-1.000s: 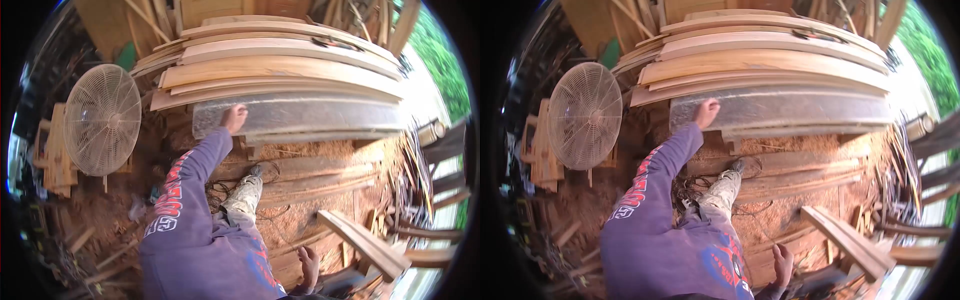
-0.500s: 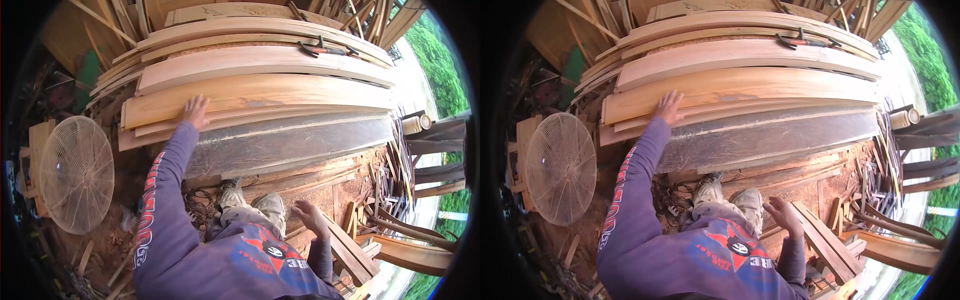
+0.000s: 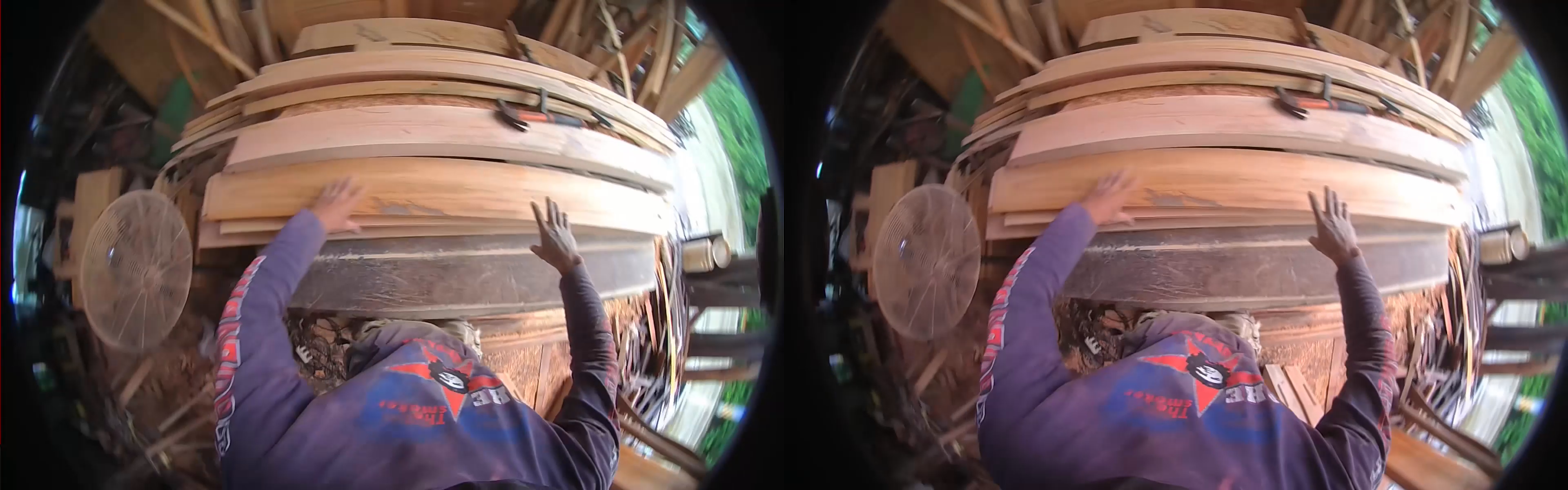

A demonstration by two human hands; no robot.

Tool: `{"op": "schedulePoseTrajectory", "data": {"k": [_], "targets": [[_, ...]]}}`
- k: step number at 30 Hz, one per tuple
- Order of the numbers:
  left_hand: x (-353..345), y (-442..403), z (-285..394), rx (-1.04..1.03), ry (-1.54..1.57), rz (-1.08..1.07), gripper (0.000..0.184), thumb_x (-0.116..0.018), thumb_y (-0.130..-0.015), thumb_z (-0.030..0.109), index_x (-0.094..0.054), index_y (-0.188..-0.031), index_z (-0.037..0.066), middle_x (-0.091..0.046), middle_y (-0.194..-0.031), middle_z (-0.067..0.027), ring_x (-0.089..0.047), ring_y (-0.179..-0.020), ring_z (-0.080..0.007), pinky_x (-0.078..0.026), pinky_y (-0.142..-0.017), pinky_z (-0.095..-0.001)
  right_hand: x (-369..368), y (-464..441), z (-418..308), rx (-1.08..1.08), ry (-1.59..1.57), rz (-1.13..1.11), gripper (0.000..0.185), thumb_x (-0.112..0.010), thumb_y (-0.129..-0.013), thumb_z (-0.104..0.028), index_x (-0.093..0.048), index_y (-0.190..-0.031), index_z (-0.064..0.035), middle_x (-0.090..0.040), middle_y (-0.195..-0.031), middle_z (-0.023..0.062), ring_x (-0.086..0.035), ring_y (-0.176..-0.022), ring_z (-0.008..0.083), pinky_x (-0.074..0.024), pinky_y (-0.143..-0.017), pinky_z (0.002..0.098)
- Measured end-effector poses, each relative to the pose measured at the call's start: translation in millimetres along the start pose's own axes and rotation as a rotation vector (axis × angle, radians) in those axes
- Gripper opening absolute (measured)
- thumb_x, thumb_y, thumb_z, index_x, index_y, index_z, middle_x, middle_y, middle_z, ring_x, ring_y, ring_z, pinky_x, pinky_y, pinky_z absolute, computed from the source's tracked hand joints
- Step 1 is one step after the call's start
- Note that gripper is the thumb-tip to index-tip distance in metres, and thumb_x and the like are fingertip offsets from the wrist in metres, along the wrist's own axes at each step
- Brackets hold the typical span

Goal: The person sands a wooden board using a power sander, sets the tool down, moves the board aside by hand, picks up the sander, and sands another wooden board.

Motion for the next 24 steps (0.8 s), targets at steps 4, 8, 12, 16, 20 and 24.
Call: {"op": "schedulePoseTrajectory", "data": {"k": [4, 8, 12, 16, 20, 24], "targets": [[-13, -61, 68, -0.049, -0.007, 0.028, 0.130, -0.092, -0.064, 0.053, -0.017, -0.165, 0.019, -0.009, -0.168, -0.0287, -0.013, -0.152, -0.0553, -0.019, -0.123, -0.0638, -8, -58, 39, 0.215, 0.036, -0.116, 0.129, -0.095, -0.060, -0.032, -0.020, -0.164, -0.0168, -0.015, -0.166, 0.0311, -0.017, -0.154, 0.0488, -0.0201, -0.123, 0.0637], [18, -78, 90, 0.107, -0.016, -0.116, 0.133, -0.094, -0.061, 0.051, -0.016, -0.165, 0.021, -0.010, -0.169, -0.0260, -0.013, -0.151, -0.0575, -0.023, -0.122, -0.0650, -39, -109, 64, 0.465, -0.048, -0.023, 0.138, -0.096, -0.053, -0.049, -0.021, -0.163, -0.0130, -0.015, -0.163, 0.0356, -0.014, -0.154, 0.0503, -0.0194, -0.122, 0.0645], [15, -74, 86, 0.077, 0.015, -0.058, 0.132, -0.095, -0.059, 0.049, -0.019, -0.164, 0.025, -0.013, -0.169, -0.0220, -0.017, -0.149, -0.0579, -0.026, -0.121, -0.0652, -22, -132, 61, 0.601, -0.121, -0.098, 0.140, -0.095, -0.050, -0.052, -0.021, -0.163, -0.0116, -0.008, -0.164, 0.0369, -0.008, -0.154, 0.0521, -0.0116, -0.123, 0.0662], [13, -76, 80, 0.032, 0.045, 0.026, 0.128, -0.094, -0.059, 0.050, -0.024, -0.163, 0.027, -0.018, -0.168, -0.0199, -0.022, -0.148, -0.0576, -0.028, -0.120, -0.0650, -12, -138, 54, 0.586, -0.069, -0.163, 0.143, -0.095, -0.046, -0.048, -0.021, -0.163, -0.0111, -0.006, -0.164, 0.0383, -0.004, -0.154, 0.0545, -0.0075, -0.121, 0.0698], [6, -83, 73, -0.031, 0.008, 0.071, 0.123, -0.093, -0.060, 0.052, -0.029, -0.162, 0.026, -0.024, -0.167, -0.0198, -0.030, -0.144, -0.0568, -0.032, -0.118, -0.0627, -16, -143, 59, 0.645, -0.046, -0.154, 0.139, -0.093, -0.049, -0.046, -0.022, -0.162, -0.0075, -0.010, -0.161, 0.0429, -0.011, -0.151, 0.0594, -0.0185, -0.118, 0.0719], [25, -80, 66, -0.146, -0.040, 0.081, 0.107, -0.090, -0.065, 0.040, -0.040, -0.157, 0.020, -0.037, -0.162, -0.0170, -0.042, -0.139, -0.0495, -0.038, -0.116, -0.0573, 6, -144, 55, 0.635, -0.018, -0.266, 0.134, -0.094, -0.054, -0.039, -0.022, -0.161, -0.0036, -0.019, -0.158, 0.0426, -0.019, -0.149, 0.0587, -0.0283, -0.120, 0.0635]]}}
Point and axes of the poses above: each hand's wrist, its own y-axis away from the middle knuckle, its own x-axis out of the back of the hand, z = x × y, the point moved 2 cm from there along -y, towards the middle knuckle
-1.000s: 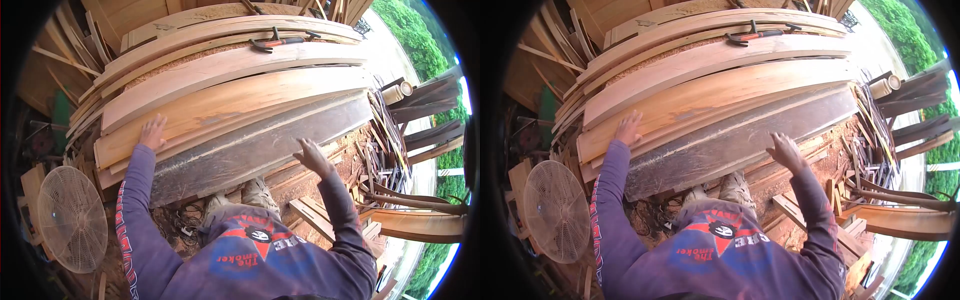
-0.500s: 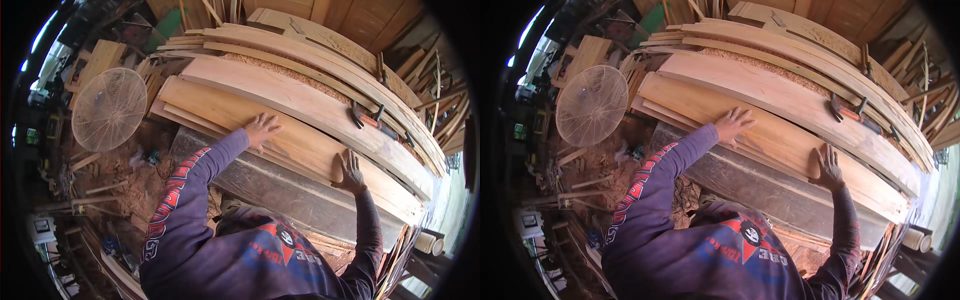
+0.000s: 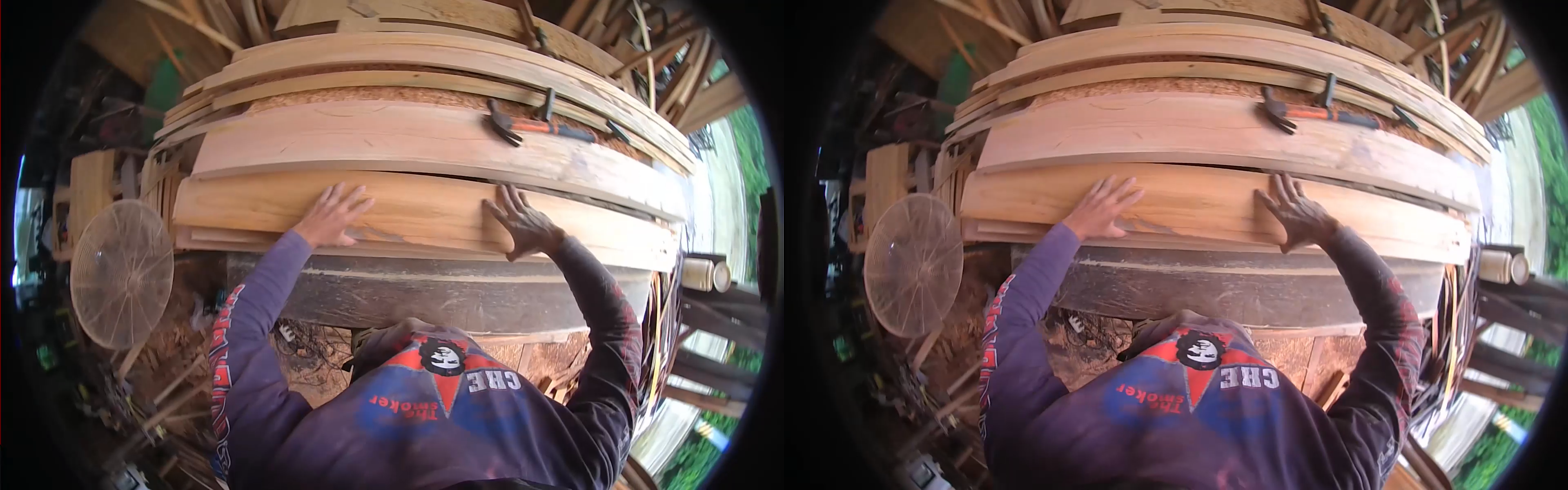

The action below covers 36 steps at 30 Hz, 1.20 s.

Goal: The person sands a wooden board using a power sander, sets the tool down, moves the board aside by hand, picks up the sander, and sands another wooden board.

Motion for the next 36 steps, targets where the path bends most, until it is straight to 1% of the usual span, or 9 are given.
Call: {"op": "schedulePoseTrajectory", "data": {"k": [4, 9, 14, 16, 19, 24, 28, 30, 36], "targets": [[22, 5, 15, -0.147, -0.017, 0.071, 0.082, -0.081, -0.073, 0.023, -0.050, -0.147, 0.008, -0.048, -0.153, -0.0178, -0.052, -0.133, -0.0416, -0.045, -0.110, -0.0508, 35, 9, -5, -0.045, -0.167, -0.108, 0.112, -0.093, -0.057, -0.025, -0.039, -0.153, -0.0026, -0.043, -0.148, 0.0257, -0.043, -0.140, 0.0406, -0.0465, -0.110, 0.0454], [35, 7, 1, -0.255, -0.036, 0.364, 0.072, -0.073, -0.076, 0.011, -0.051, -0.144, 0.002, -0.066, -0.127, -0.0201, -0.067, -0.111, -0.0382, -0.054, -0.097, -0.0472, 75, 46, -5, -0.176, -0.397, 0.155, 0.072, -0.081, -0.067, -0.016, -0.062, -0.134, 0.0012, -0.073, -0.081, 0.0195, -0.072, -0.072, 0.0343, -0.0584, -0.068, 0.0420], [43, -11, -33, 0.306, 0.002, 0.111, 0.059, -0.078, -0.076, 0.012, -0.058, -0.131, 0.006, -0.071, -0.112, -0.0163, -0.069, -0.103, -0.0362, -0.055, -0.088, -0.0484, 46, 38, -16, -0.155, 0.128, 0.796, 0.049, -0.071, -0.076, -0.012, -0.066, -0.123, -0.0003, -0.072, -0.081, 0.0175, -0.073, -0.083, 0.0357, -0.0581, -0.074, 0.0426], [31, -11, -42, 0.207, -0.016, 0.172, 0.053, -0.081, -0.073, 0.012, -0.060, -0.121, 0.007, -0.071, -0.107, -0.0152, -0.070, -0.100, -0.0363, -0.056, -0.083, -0.0493, 32, 33, -20, -0.137, 0.365, 1.006, 0.039, -0.069, -0.078, -0.009, -0.068, -0.115, -0.0007, -0.072, -0.080, 0.0162, -0.073, -0.084, 0.0353, -0.0579, -0.074, 0.0430], [14, -2, -55, 0.014, -0.020, 0.197, 0.053, -0.080, -0.070, 0.010, -0.061, -0.119, 0.004, -0.071, -0.106, -0.0190, -0.071, -0.095, -0.0376, -0.057, -0.079, -0.0484, 19, 36, -24, -0.319, 0.050, 0.474, 0.002, -0.062, -0.083, -0.003, -0.061, -0.084, -0.0019, -0.071, -0.077, 0.0134, -0.073, -0.076, 0.0317, -0.0574, -0.066, 0.0455], [53, 90, -13, 0.019, -0.006, 0.192, 0.061, -0.074, -0.065, 0.007, -0.062, -0.124, 0.000, -0.070, -0.120, -0.0237, -0.069, -0.108, -0.0405, -0.057, -0.090, -0.0487, 20, 83, -94, -0.339, -0.128, 0.344, 0.008, -0.056, -0.090, -0.004, -0.062, -0.092, -0.0009, -0.066, -0.072, 0.0131, -0.068, -0.062, 0.0302, -0.0554, -0.054, 0.0446], [66, 173, 49, 0.039, 0.032, 0.269, 0.062, -0.060, -0.066, 0.003, -0.064, -0.127, -0.001, -0.068, -0.127, -0.0224, -0.065, -0.118, -0.0424, -0.051, -0.102, -0.0534, -10, 120, -173, -0.146, 0.034, 0.608, 0.023, -0.053, -0.094, -0.014, -0.057, -0.115, -0.0044, -0.064, -0.096, 0.0094, -0.068, -0.084, 0.0237, -0.0569, -0.068, 0.0399], [48, 192, 70, 0.023, 0.005, 0.290, 0.060, -0.060, -0.066, 0.004, -0.065, -0.126, -0.001, -0.068, -0.128, -0.0209, -0.065, -0.118, -0.0413, -0.051, -0.102, -0.0520, -34, 128, -197, -0.216, -0.043, 0.506, 0.038, -0.054, -0.095, -0.019, -0.055, -0.129, -0.0048, -0.062, -0.111, 0.0089, -0.063, -0.106, 0.0249, -0.0520, -0.087, 0.0393], [-27, 224, 92, 0.052, 0.073, 0.235, 0.063, -0.060, -0.066, 0.004, -0.063, -0.128, 0.001, -0.066, -0.131, -0.0191, -0.063, -0.121, -0.0392, -0.048, -0.104, -0.0518, -110, 118, -221, -0.234, -0.145, 0.464, 0.044, -0.052, -0.096, -0.023, -0.054, -0.137, -0.0093, -0.061, -0.127, 0.0084, -0.060, -0.119, 0.0250, -0.0485, -0.097, 0.0385]]}}
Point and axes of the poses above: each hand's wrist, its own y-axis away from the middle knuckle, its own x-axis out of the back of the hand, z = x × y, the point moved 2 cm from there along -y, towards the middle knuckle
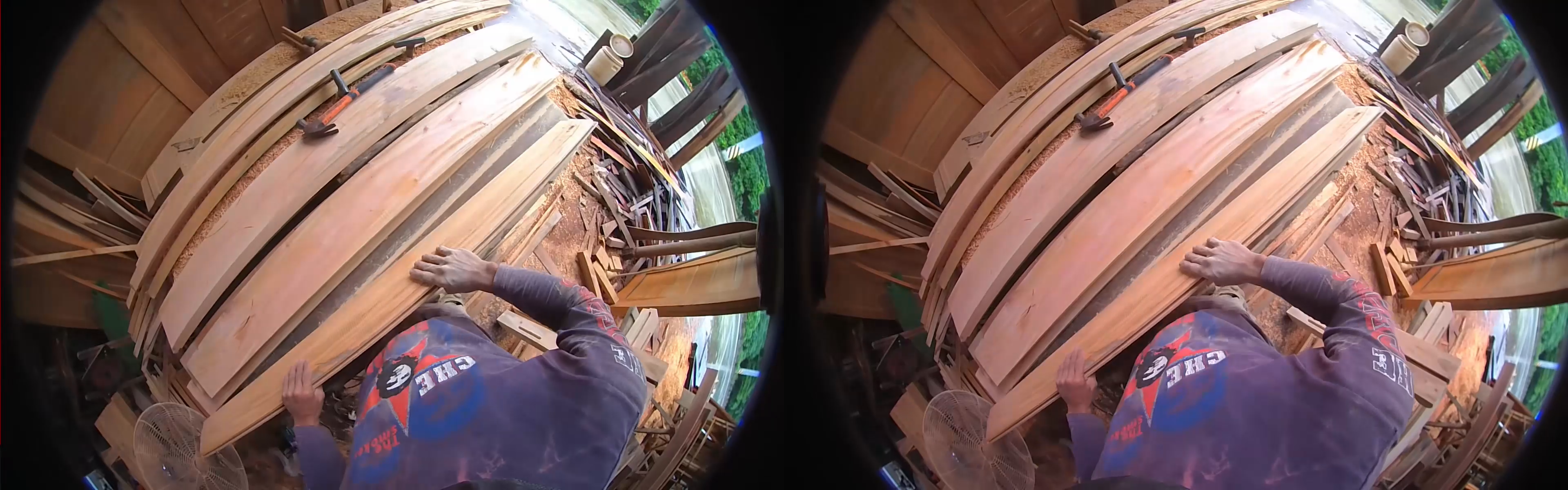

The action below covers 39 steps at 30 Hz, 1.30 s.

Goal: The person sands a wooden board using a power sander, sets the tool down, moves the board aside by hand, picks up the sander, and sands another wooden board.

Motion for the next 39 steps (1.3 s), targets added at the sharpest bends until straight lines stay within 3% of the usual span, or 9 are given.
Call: {"op": "schedulePoseTrajectory", "data": {"k": [10, 17, 23, 30, 32, 34, 36, 37, 39], "targets": [[-75, 31, 5, 0.147, 0.097, -0.135, 0.083, -0.069, -0.067, 0.002, -0.048, -0.147, 0.001, -0.049, -0.153, -0.0208, -0.043, -0.142, -0.0428, -0.031, -0.120, -0.0554, -58, 7, -9, 0.093, 0.147, 0.039, 0.051, -0.052, -0.094, -0.023, -0.048, -0.143, -0.0114, -0.053, -0.141, 0.0098, -0.050, -0.134, 0.0233, -0.0405, -0.104, 0.0424], [-100, 38, 15, 0.125, 0.027, -0.262, 0.107, -0.088, -0.070, 0.023, -0.030, -0.159, 0.006, -0.024, -0.166, -0.0223, -0.020, -0.154, -0.0433, -0.016, -0.123, -0.0623, -90, 21, -18, 0.074, 0.174, 0.059, 0.064, -0.059, -0.092, -0.026, -0.040, -0.151, -0.0126, -0.044, -0.153, 0.0155, -0.040, -0.145, 0.0312, -0.0342, -0.114, 0.0547], [-111, 35, 10, 0.081, -0.025, -0.244, 0.123, -0.093, -0.062, 0.038, -0.026, -0.161, 0.008, -0.019, -0.167, -0.0233, -0.017, -0.155, -0.0436, -0.014, -0.124, -0.0630, -110, 17, -4, 0.031, 0.161, -0.074, 0.117, -0.088, -0.066, -0.043, -0.022, -0.162, -0.0367, -0.025, -0.168, 0.0113, -0.025, -0.155, 0.0338, -0.0251, -0.120, 0.0676], [-95, 4, 14, 0.120, -0.098, -0.406, 0.123, -0.089, -0.066, 0.054, -0.025, -0.162, 0.010, -0.016, -0.168, -0.0244, -0.015, -0.155, -0.0460, -0.012, -0.124, -0.0625, -87, 8, -8, -0.104, 0.147, -0.337, 0.139, -0.095, -0.050, -0.054, -0.018, -0.163, -0.0333, -0.014, -0.170, 0.0176, -0.018, -0.156, 0.0384, -0.0183, -0.121, 0.0693], [-103, -10, 5, 0.067, -0.151, -0.367, 0.120, -0.087, -0.068, 0.054, -0.026, -0.162, 0.011, -0.016, -0.168, -0.0250, -0.017, -0.153, -0.0465, -0.013, -0.123, -0.0626, -126, 12, 0, -0.178, 0.186, -0.202, 0.141, -0.096, -0.047, -0.052, -0.019, -0.163, -0.0308, -0.011, -0.169, 0.0232, -0.017, -0.156, 0.0402, -0.0156, -0.122, 0.0694], [-114, -20, -7, -0.029, -0.178, -0.300, 0.118, -0.086, -0.069, 0.053, -0.026, -0.162, 0.011, -0.017, -0.167, -0.0255, -0.018, -0.152, -0.0470, -0.015, -0.122, -0.0627, -133, 20, -6, -0.301, 0.185, -0.123, 0.137, -0.097, -0.050, -0.048, -0.022, -0.163, -0.0289, -0.011, -0.169, 0.0241, -0.017, -0.156, 0.0402, -0.0151, -0.122, 0.0694], [-124, -29, -14, -0.095, -0.210, -0.252, 0.115, -0.084, -0.070, 0.052, -0.026, -0.162, 0.012, -0.018, -0.166, -0.0260, -0.020, -0.151, -0.0475, -0.016, -0.121, -0.0628, -123, 30, -17, -0.477, 0.124, -0.103, 0.118, -0.091, -0.063, -0.043, -0.027, -0.161, -0.0259, -0.012, -0.168, 0.0256, -0.017, -0.156, 0.0408, -0.0163, -0.122, 0.0692], [-127, -32, -17, -0.116, -0.225, -0.233, 0.114, -0.083, -0.071, 0.052, -0.026, -0.162, 0.012, -0.018, -0.166, -0.0263, -0.021, -0.150, -0.0477, -0.017, -0.121, -0.0629, -120, 36, -20, -0.545, 0.074, -0.025, 0.091, -0.079, -0.080, -0.033, -0.034, -0.159, -0.0282, -0.015, -0.168, 0.0254, -0.016, -0.156, 0.0424, -0.0173, -0.121, 0.0706], [-130, -34, -22, -0.148, -0.250, -0.210, 0.112, -0.082, -0.072, 0.051, -0.027, -0.162, 0.013, -0.018, -0.165, -0.0268, -0.022, -0.149, -0.0482, -0.018, -0.120, -0.0630, -123, 41, -18, -0.623, 0.036, 0.017, 0.082, -0.073, -0.085, -0.029, -0.036, -0.157, -0.0304, -0.017, -0.168, 0.0249, -0.017, -0.156, 0.0432, -0.0173, -0.120, 0.0716]]}}
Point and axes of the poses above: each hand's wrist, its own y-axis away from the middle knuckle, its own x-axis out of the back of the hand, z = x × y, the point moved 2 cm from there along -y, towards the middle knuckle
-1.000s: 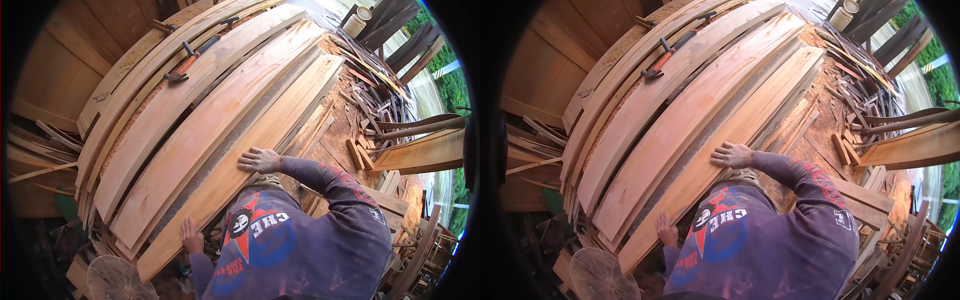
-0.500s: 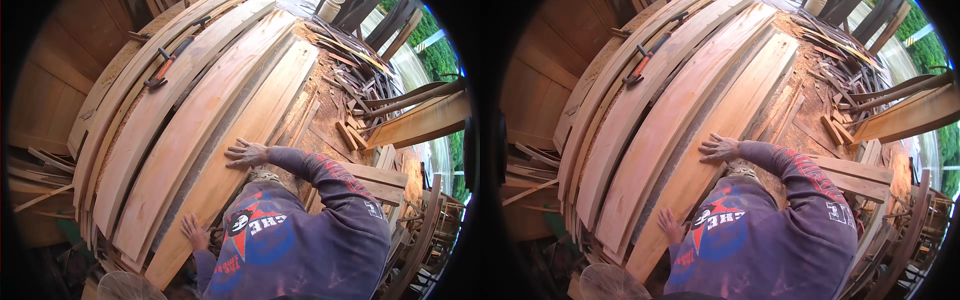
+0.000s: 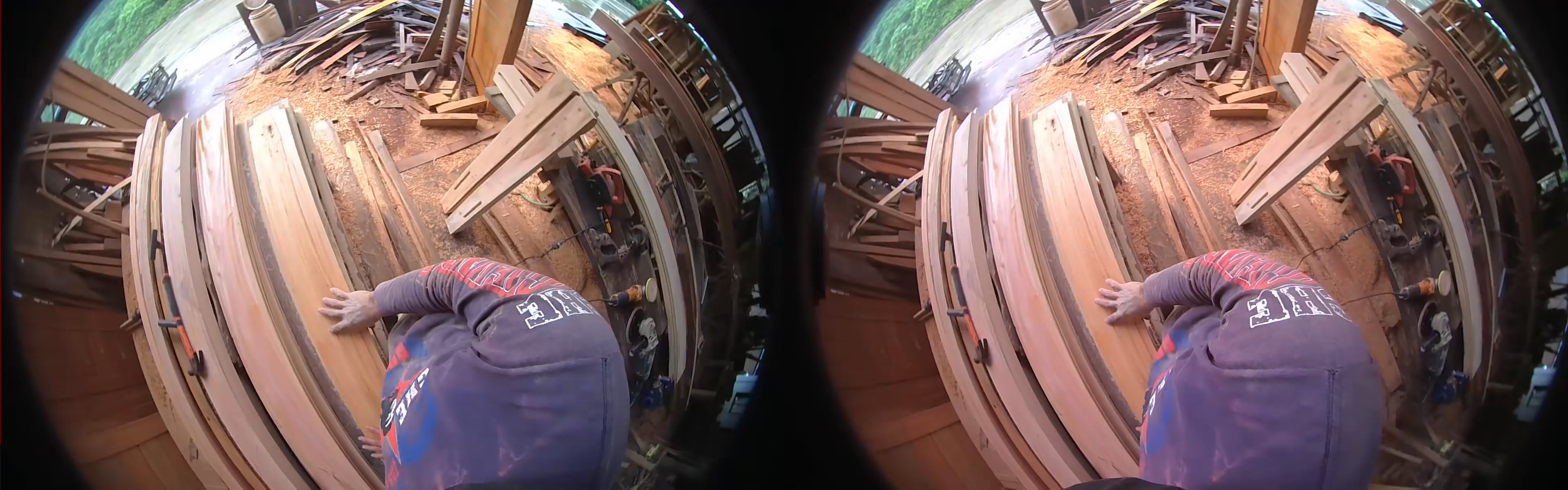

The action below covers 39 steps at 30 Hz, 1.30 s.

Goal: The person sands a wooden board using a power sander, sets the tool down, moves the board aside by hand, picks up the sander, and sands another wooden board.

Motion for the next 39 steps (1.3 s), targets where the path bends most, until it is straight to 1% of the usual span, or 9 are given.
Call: {"op": "schedulePoseTrajectory", "data": {"k": [2, 5, 11, 16, 22, 30, 32, 35, 39], "targets": [[-3, -4, -4, -0.030, -0.017, 0.009, 0.109, -0.080, -0.074, 0.051, -0.027, -0.162, 0.014, -0.019, -0.165, -0.0273, -0.024, -0.147, -0.0487, -0.020, -0.119, -0.0631, -17, -2, 1, -0.043, -0.076, 0.084, 0.069, -0.063, -0.091, -0.023, -0.040, -0.155, -0.0365, -0.020, -0.167, 0.0235, -0.016, -0.155, 0.0456, -0.0174, -0.119, 0.0740], [-3, -11, -11, -0.095, -0.039, 0.008, 0.105, -0.078, -0.076, 0.050, -0.028, -0.162, 0.015, -0.020, -0.164, -0.0281, -0.026, -0.145, -0.0495, -0.022, -0.117, -0.0632, -11, 3, -1, -0.047, -0.086, 0.055, 0.065, -0.060, -0.093, -0.024, -0.041, -0.154, -0.0354, -0.020, -0.167, 0.0235, -0.016, -0.155, 0.0476, -0.0180, -0.119, 0.0735], [-5, -2, -22, -0.124, -0.028, -0.024, 0.098, -0.074, -0.080, 0.048, -0.029, -0.161, 0.017, -0.022, -0.162, -0.0297, -0.031, -0.141, -0.0510, -0.026, -0.114, -0.0636, -1, 11, 1, -0.099, -0.068, 0.051, 0.062, -0.064, -0.091, -0.027, -0.048, -0.151, -0.0289, -0.024, -0.166, 0.0237, -0.022, -0.152, 0.0516, -0.0223, -0.119, 0.0720], [-25, 7, -12, -0.083, -0.025, -0.045, 0.092, -0.070, -0.084, 0.047, -0.030, -0.161, 0.019, -0.023, -0.160, -0.0311, -0.035, -0.138, -0.0522, -0.030, -0.112, -0.0639, 12, 9, 9, 0.054, -0.030, 0.033, 0.064, -0.071, -0.086, -0.028, -0.051, -0.147, -0.0241, -0.033, -0.161, 0.0241, -0.027, -0.150, 0.0510, -0.0263, -0.119, 0.0682], [-2, -4, 6, -0.152, 0.094, 0.001, 0.090, -0.071, -0.082, 0.037, -0.031, -0.161, 0.019, -0.023, -0.157, -0.0354, -0.035, -0.134, -0.0565, -0.030, -0.110, -0.0660, 10, 12, 22, 0.048, 0.052, 0.020, 0.085, -0.078, -0.082, -0.026, -0.037, -0.157, -0.0260, -0.028, -0.164, 0.0230, -0.029, -0.150, 0.0466, -0.0283, -0.120, 0.0629], [-34, -15, 11, -0.139, -0.023, 0.090, 0.094, -0.076, -0.080, 0.031, -0.030, -0.161, 0.024, -0.020, -0.160, -0.0331, -0.027, -0.144, -0.0556, -0.023, -0.114, -0.0713, 26, 2, 51, -0.015, 0.120, -0.041, 0.097, -0.084, -0.075, -0.029, -0.036, -0.158, -0.0258, -0.029, -0.162, 0.0238, -0.031, -0.148, 0.0470, -0.0289, -0.121, 0.0601], [-37, -17, 15, -0.159, -0.003, 0.105, 0.097, -0.078, -0.078, 0.034, -0.029, -0.162, 0.025, -0.017, -0.161, -0.0334, -0.022, -0.147, -0.0557, -0.019, -0.117, -0.0717, 30, 5, 49, -0.022, 0.098, -0.025, 0.096, -0.084, -0.075, -0.027, -0.036, -0.158, -0.0256, -0.029, -0.162, 0.0240, -0.031, -0.148, 0.0468, -0.0291, -0.121, 0.0600], [31, -21, 38, -0.074, 0.250, -0.065, 0.106, -0.084, -0.072, 0.045, -0.031, -0.162, 0.026, -0.014, -0.164, -0.0309, -0.015, -0.150, -0.0544, -0.013, -0.119, -0.0701, 26, 3, 41, -0.091, 0.077, -0.031, 0.093, -0.080, -0.079, -0.020, -0.034, -0.159, -0.0239, -0.031, -0.162, 0.0252, -0.030, -0.149, 0.0471, -0.0284, -0.121, 0.0605], [61, -10, 34, 0.059, 0.312, -0.228, 0.109, -0.085, -0.070, 0.058, -0.034, -0.161, 0.026, -0.013, -0.167, -0.0265, -0.010, -0.154, -0.0509, -0.009, -0.122, -0.0671, 33, 19, 29, -0.200, -0.126, 0.008, 0.100, -0.084, -0.078, -0.025, -0.029, -0.162, -0.0208, -0.023, -0.164, 0.0288, -0.026, -0.151, 0.0464, -0.0247, -0.122, 0.0578]]}}
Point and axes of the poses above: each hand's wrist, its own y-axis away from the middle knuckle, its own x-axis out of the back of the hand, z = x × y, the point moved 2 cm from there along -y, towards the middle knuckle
